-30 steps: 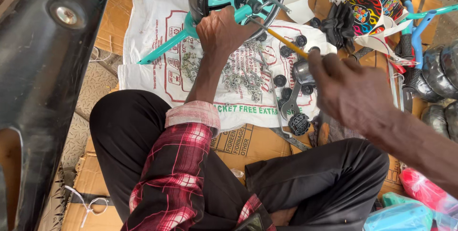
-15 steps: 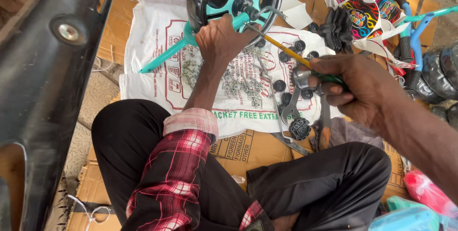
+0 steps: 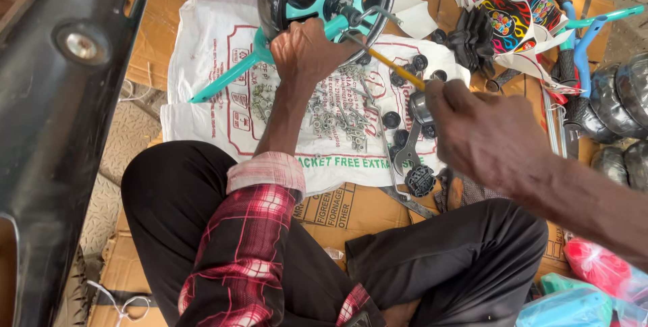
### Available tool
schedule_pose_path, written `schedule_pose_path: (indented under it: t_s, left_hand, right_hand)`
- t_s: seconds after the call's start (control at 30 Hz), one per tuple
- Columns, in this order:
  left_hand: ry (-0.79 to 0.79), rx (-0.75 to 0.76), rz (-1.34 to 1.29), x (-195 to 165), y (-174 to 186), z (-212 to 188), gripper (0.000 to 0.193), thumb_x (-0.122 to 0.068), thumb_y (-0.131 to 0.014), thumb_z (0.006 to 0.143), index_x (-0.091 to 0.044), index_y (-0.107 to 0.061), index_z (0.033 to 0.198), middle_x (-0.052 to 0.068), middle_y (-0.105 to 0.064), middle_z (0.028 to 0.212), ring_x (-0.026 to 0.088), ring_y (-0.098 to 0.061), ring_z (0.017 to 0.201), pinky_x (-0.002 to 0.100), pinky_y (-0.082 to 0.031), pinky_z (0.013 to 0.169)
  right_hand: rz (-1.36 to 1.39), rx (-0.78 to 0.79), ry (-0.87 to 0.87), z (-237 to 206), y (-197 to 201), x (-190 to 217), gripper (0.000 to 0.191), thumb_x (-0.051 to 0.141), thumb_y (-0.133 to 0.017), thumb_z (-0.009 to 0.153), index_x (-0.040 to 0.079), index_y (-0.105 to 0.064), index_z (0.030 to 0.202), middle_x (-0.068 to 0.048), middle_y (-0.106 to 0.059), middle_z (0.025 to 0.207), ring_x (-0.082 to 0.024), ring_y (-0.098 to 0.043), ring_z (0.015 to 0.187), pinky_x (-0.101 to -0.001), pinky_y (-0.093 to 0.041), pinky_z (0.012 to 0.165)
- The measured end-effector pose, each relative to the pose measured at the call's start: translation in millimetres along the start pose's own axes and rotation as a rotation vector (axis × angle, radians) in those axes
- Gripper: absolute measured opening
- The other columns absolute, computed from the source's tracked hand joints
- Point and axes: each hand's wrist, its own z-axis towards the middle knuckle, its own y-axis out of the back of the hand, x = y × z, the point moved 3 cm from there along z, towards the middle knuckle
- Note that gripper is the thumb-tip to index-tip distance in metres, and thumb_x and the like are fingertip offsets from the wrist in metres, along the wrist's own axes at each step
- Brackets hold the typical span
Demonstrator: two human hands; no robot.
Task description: The person sits on the ground assembling a small tricycle wheel: they fit washers and a black hub bracket onto the wheel axle using a spanner, then attach the wheel to a teal metal fork, tightening the axle nut with a spanner and a screwdriver while steadying the wheel and fork by hand.
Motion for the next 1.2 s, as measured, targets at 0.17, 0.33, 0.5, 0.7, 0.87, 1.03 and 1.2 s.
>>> schedule_pose_path:
  t_s: [0.17, 0.33, 0.5, 0.7, 0.87, 1.03, 1.2]
  left_hand:
    - [-0.041, -0.101, -0.013, -5, 5, -5, 0.069, -0.072, -0.084, 0.067, -0.004, -0.071, 0.064, 0.014, -0.066, 0.056, 0.028, -0.061, 0.044, 0.043, -0.044, 0.042]
    - [0.027, -0.075, 0.014, -5, 5, -5, 0.070, -0.073, -0.083, 0.065, -0.004, -0.073, 0.065, 0.014, -0.067, 0.056, 0.029, -0.063, 0.044, 0.043, -0.045, 0.043]
    - [-0.007, -0.020, -0.021, -6, 7, -4, 0.066, -0.070, -0.083, 0.067, -0.004, -0.077, 0.074, 0.018, -0.070, 0.063, 0.033, -0.068, 0.053, 0.044, -0.049, 0.047]
    - [0.018, 0.141, -0.068, 11, -6, 7, 0.056, -0.060, -0.084, 0.069, -0.005, -0.074, 0.074, 0.015, -0.072, 0.071, 0.031, -0.071, 0.059, 0.044, -0.051, 0.052]
    - [0.053, -0.074, -0.040, 6, -25, 3, 0.046, -0.045, -0.091, 0.063, -0.004, -0.071, 0.069, 0.014, -0.070, 0.071, 0.034, -0.069, 0.068, 0.048, -0.051, 0.059]
    - [0.068, 0.171, -0.052, 7, -25, 12, 0.048, -0.047, -0.091, 0.066, -0.005, -0.074, 0.082, 0.016, -0.073, 0.079, 0.035, -0.072, 0.072, 0.050, -0.053, 0.061]
    - [0.080, 0.270, -0.031, 1, -9, 13, 0.064, -0.064, -0.085, 0.068, -0.003, -0.075, 0.080, 0.017, -0.073, 0.076, 0.033, -0.072, 0.068, 0.048, -0.056, 0.059]
  right_hand:
    - [0.505, -0.281, -0.132, -2, 13, 12, 0.013, 0.013, -0.065, 0.098, 0.002, -0.070, 0.104, -0.014, -0.070, 0.086, -0.027, -0.061, 0.058, -0.0392, -0.048, 0.053]
    - [1.554, 0.032, -0.711, 3, -12, -5, 0.024, 0.018, -0.068, 0.096, 0.001, -0.073, 0.112, -0.008, -0.067, 0.079, -0.007, -0.047, 0.052, -0.0239, -0.035, 0.041]
    - [2.101, 0.249, -0.860, 4, -26, -15, 0.030, 0.021, -0.061, 0.091, -0.003, -0.067, 0.108, -0.003, -0.060, 0.077, -0.002, -0.033, 0.046, -0.0161, -0.021, 0.033]
    - [1.166, 0.115, -0.558, 5, -13, -36, 0.037, 0.019, -0.077, 0.082, 0.009, -0.068, 0.117, -0.007, -0.070, 0.088, -0.009, -0.060, 0.061, -0.0276, -0.050, 0.048]
    - [0.581, -0.220, -0.183, -7, 7, -52, 0.028, 0.021, -0.074, 0.091, 0.011, -0.072, 0.117, -0.009, -0.074, 0.092, -0.025, -0.070, 0.065, -0.0398, -0.053, 0.061]
    - [0.344, -0.246, 0.005, -1, -1, -54, 0.032, 0.016, -0.071, 0.090, 0.004, -0.065, 0.119, -0.013, -0.069, 0.102, -0.033, -0.068, 0.071, -0.0440, -0.054, 0.061]
    - [0.016, -0.314, 0.181, -3, -11, -43, 0.052, 0.009, -0.067, 0.084, -0.001, -0.060, 0.135, -0.010, -0.062, 0.091, -0.024, -0.070, 0.076, -0.0351, -0.056, 0.056]
